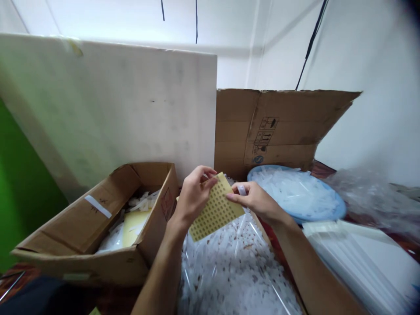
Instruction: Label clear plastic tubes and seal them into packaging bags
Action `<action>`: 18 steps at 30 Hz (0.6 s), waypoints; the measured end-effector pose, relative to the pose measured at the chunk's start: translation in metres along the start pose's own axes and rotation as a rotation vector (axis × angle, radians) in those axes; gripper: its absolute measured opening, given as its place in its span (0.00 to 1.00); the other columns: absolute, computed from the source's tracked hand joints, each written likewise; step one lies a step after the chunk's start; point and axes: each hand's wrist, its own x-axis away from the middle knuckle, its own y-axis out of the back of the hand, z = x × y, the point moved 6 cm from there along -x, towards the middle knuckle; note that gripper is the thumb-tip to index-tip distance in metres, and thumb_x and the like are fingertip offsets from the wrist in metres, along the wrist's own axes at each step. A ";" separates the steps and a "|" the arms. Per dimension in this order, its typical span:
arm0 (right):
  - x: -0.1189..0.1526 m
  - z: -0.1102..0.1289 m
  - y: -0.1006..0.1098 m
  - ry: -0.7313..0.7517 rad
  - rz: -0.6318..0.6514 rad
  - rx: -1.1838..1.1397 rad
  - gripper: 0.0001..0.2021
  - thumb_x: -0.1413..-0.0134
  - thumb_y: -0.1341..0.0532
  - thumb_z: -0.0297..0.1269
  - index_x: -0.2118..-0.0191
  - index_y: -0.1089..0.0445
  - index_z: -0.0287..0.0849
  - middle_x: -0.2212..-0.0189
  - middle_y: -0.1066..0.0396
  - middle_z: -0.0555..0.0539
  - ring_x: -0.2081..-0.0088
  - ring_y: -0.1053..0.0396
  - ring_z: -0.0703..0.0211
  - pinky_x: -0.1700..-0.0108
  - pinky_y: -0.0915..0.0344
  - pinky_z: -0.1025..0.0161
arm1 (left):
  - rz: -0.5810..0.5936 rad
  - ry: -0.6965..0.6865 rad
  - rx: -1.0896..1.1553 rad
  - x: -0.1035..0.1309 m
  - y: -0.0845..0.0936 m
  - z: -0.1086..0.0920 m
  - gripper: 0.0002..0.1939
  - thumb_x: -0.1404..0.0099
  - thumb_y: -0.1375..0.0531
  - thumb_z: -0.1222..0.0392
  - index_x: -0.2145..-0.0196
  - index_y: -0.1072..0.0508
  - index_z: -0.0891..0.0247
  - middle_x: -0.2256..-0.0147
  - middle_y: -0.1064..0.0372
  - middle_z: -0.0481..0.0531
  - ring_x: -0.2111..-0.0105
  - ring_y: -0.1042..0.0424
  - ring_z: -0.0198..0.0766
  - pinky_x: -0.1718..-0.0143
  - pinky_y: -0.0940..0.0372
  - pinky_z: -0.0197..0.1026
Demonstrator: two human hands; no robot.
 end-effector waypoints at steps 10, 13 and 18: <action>0.006 0.025 0.006 0.168 -0.056 -0.072 0.10 0.40 0.34 0.43 0.62 0.22 0.41 0.67 0.25 0.47 0.65 0.31 0.57 0.63 0.36 0.61 | 0.062 -0.287 -0.160 0.005 -0.010 -0.037 0.03 0.29 0.39 0.62 0.58 0.25 0.59 0.54 0.24 0.54 0.54 0.25 0.43 0.50 0.31 0.49; 0.009 0.033 0.007 0.227 -0.049 -0.027 0.07 0.38 0.36 0.39 0.62 0.24 0.42 0.66 0.26 0.48 0.62 0.31 0.56 0.60 0.35 0.61 | 0.037 -0.228 -0.049 0.004 -0.012 -0.036 0.04 0.29 0.39 0.62 0.58 0.24 0.59 0.55 0.24 0.55 0.55 0.24 0.42 0.52 0.29 0.47; 0.012 0.038 0.008 0.267 -0.046 0.027 0.05 0.37 0.39 0.35 0.63 0.26 0.43 0.65 0.27 0.49 0.61 0.32 0.56 0.57 0.37 0.61 | 0.006 -0.229 0.014 0.005 -0.012 -0.042 0.04 0.30 0.38 0.64 0.58 0.23 0.60 0.57 0.23 0.53 0.56 0.23 0.41 0.52 0.28 0.44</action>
